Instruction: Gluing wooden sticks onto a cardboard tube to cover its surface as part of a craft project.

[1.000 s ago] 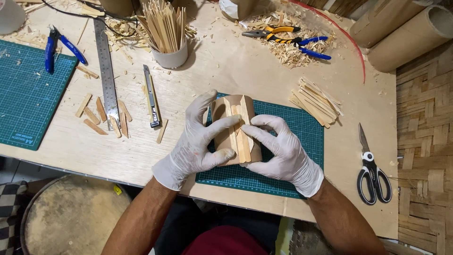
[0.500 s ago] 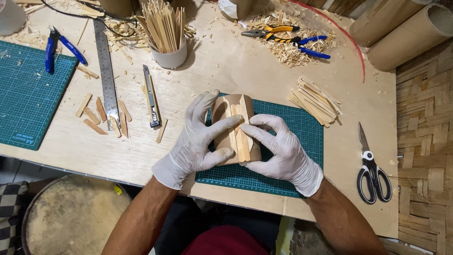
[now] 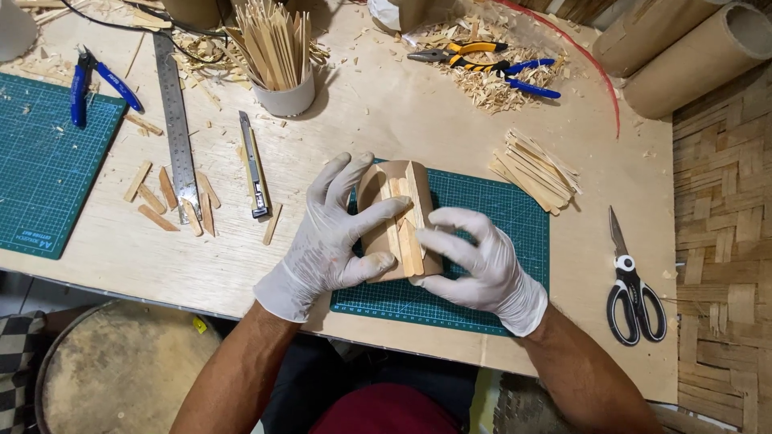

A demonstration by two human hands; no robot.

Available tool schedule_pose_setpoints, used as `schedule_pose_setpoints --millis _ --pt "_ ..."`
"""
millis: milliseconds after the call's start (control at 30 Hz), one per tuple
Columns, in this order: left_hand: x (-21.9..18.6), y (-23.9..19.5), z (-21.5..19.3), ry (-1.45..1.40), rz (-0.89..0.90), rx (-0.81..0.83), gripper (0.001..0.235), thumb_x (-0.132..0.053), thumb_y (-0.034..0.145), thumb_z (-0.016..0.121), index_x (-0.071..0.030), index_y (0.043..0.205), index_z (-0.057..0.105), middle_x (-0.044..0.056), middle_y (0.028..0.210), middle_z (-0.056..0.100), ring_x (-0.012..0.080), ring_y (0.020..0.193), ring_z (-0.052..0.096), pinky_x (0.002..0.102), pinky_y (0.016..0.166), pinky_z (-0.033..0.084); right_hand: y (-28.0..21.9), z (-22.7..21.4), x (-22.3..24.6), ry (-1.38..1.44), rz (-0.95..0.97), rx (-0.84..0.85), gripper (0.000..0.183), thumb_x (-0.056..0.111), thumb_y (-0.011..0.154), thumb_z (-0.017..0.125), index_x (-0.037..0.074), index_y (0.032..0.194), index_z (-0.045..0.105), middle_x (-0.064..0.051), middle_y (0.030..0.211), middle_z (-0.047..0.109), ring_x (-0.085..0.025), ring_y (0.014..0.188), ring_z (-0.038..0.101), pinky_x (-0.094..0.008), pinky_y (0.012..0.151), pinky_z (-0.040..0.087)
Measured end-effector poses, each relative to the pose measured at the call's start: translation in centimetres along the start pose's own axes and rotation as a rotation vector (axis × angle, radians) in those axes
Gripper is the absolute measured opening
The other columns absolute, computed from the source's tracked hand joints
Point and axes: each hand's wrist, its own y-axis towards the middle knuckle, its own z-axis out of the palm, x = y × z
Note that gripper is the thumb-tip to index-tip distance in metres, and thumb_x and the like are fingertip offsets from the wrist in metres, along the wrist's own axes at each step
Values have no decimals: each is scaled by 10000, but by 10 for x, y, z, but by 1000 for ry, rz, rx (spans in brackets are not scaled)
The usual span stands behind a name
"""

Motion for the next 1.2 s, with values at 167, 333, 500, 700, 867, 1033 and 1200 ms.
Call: schedule_pose_setpoints --millis 167,333,500,700,867,1033,1200 --pt "0 3 0 -17 12 -1 645 -764 879 386 -318 1260 655 199 1479 455 302 1458 368 482 1255 235 4 1 1 -60 -161 -5 300 256 834 826 197 1126 792 -123 1136 659 -300 853 701 -439 746 610" --pt "-1 5 -2 -36 14 13 634 -751 890 384 -308 1261 645 203 1463 463 297 1457 381 491 1249 250 6 3 2 -81 -189 -23 278 254 840 823 209 1113 801 -126 1138 662 -302 839 691 -449 748 602" --pt "-1 4 -1 -30 13 1 634 -753 892 386 -315 1273 641 199 1468 461 296 1462 374 491 1250 247 6 1 2 -44 -145 -1 319 245 808 848 197 1121 804 -124 1137 667 -284 857 694 -450 769 599" --pt "-1 5 -2 -29 27 3 643 -748 905 363 -309 1283 642 202 1461 468 306 1450 395 499 1243 258 7 2 3 -20 -130 -11 312 250 809 848 185 1113 810 -131 1149 669 -273 856 684 -448 779 592" --pt "0 3 -1 -15 46 1 644 -736 914 355 -299 1286 646 205 1462 467 325 1434 409 517 1229 281 7 2 3 -13 -124 1 335 244 793 864 183 1117 807 -142 1142 674 -287 853 684 -457 775 591" --pt "-2 4 -1 -40 47 5 651 -737 915 335 -303 1297 633 197 1464 471 320 1439 410 528 1228 274 8 1 4 -11 -125 0 331 249 793 861 183 1113 807 -143 1144 679 -287 857 686 -459 783 591" --pt "-5 7 -4 -22 76 -29 724 -734 947 169 -319 1346 610 162 1473 479 328 1436 406 517 1229 280 9 2 4 -16 -134 -15 309 235 799 854 177 1099 811 -145 1130 685 -290 842 684 -462 770 591"
